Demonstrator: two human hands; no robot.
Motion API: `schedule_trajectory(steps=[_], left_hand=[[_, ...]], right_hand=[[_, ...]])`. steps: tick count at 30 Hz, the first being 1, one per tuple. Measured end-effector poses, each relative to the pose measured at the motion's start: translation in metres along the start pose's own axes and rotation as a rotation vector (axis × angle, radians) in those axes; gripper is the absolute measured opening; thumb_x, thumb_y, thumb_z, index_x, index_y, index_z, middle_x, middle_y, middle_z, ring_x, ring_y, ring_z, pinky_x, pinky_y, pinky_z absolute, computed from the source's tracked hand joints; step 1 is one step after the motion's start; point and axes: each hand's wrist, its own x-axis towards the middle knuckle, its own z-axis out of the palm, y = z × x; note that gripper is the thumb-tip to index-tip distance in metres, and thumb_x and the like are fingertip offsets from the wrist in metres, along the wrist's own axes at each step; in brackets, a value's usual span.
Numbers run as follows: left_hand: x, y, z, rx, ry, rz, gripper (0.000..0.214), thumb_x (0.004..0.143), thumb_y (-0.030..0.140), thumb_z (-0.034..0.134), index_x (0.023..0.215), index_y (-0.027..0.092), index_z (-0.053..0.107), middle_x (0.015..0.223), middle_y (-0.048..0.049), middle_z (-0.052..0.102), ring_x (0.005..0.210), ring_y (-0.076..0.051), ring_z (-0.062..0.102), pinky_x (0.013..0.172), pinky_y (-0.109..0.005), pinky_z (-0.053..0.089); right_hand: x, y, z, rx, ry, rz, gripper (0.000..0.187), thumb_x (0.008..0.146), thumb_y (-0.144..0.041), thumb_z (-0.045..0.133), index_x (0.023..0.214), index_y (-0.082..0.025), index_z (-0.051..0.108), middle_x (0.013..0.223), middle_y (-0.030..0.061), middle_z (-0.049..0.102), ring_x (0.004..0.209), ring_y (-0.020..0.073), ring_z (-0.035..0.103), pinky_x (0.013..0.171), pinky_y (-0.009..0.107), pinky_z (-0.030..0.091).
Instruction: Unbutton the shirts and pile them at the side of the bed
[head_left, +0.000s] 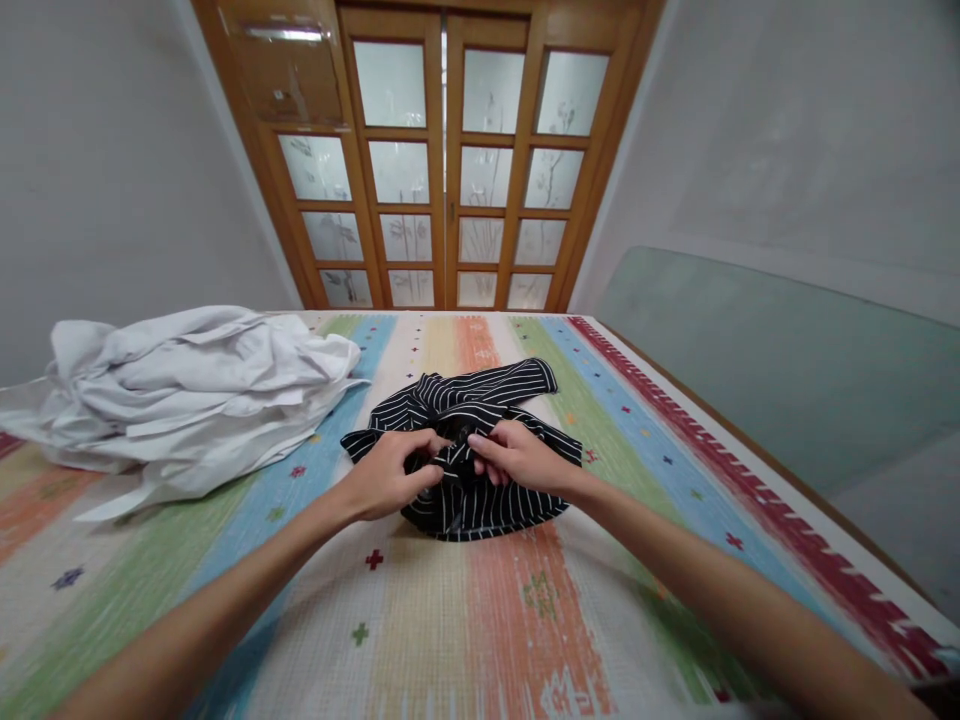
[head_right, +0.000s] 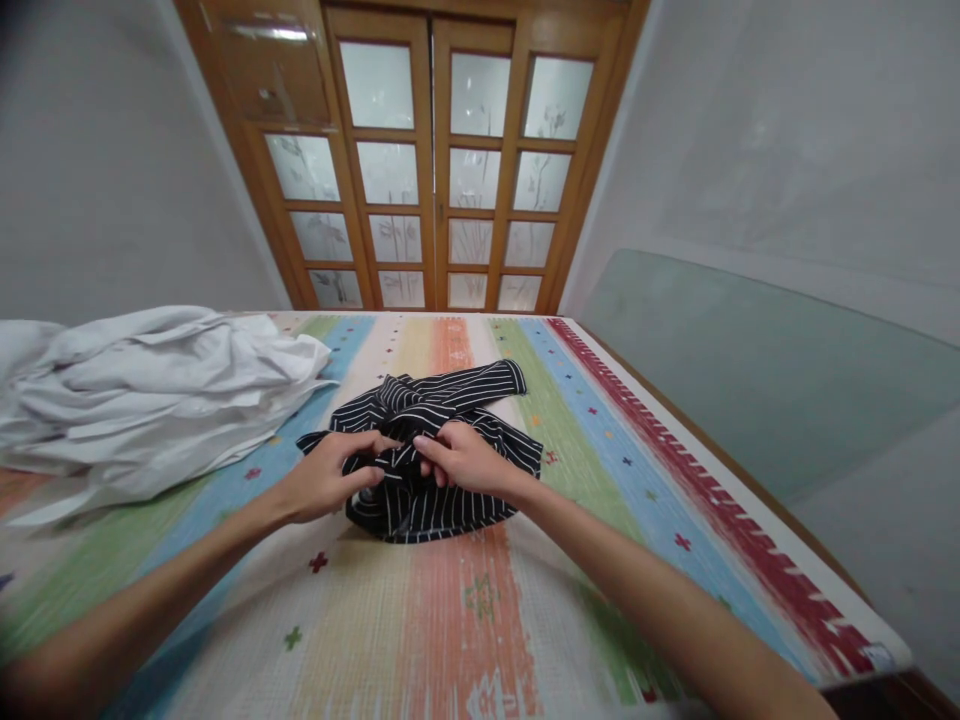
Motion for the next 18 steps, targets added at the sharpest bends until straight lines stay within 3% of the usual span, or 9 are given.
schedule_trajectory(steps=[3,8,13,18], left_hand=[[-0.001,0.001,0.009,-0.053,0.076,-0.019,0.025,0.086,0.04,0.052,0.09,0.019,0.064,0.088,-0.0032,0.07,0.082,-0.018,0.062,0.079,-0.033,0.046],[0.0,0.003,0.026,0.025,0.298,-0.04,0.03,0.078,0.049,0.065,0.076,0.019,0.064,0.081,-0.0027,0.068,0.077,-0.017,0.06,0.075,-0.031,0.046],[0.007,-0.006,0.028,0.051,0.206,-0.166,0.052,0.093,0.049,0.042,0.057,0.018,0.064,0.066,-0.0035,0.064,0.064,-0.016,0.057,0.067,-0.031,0.041],[0.017,-0.023,0.031,0.082,0.145,-0.16,0.027,0.081,0.038,0.06,0.064,0.017,0.066,0.068,-0.0019,0.066,0.065,-0.016,0.057,0.064,-0.028,0.039]], right_hand=[[0.001,0.009,0.008,0.078,0.002,0.003,0.042,0.09,-0.051,0.053,0.067,-0.016,0.057,0.048,-0.0033,0.051,0.041,0.0081,0.046,0.04,0.019,0.034],[0.0,0.019,0.021,0.059,0.03,-0.044,0.042,0.09,-0.047,0.055,0.06,-0.018,0.052,0.049,-0.0017,0.052,0.043,0.0089,0.046,0.041,0.021,0.034],[0.0,0.022,0.025,-0.016,0.122,-0.101,0.029,0.089,-0.039,0.057,0.069,-0.017,0.056,0.06,-0.0009,0.058,0.047,0.0103,0.051,0.045,0.023,0.039],[0.013,0.033,0.02,0.024,0.12,-0.059,0.033,0.091,-0.041,0.053,0.069,-0.016,0.058,0.049,-0.0023,0.054,0.041,0.0092,0.049,0.042,0.02,0.036]])
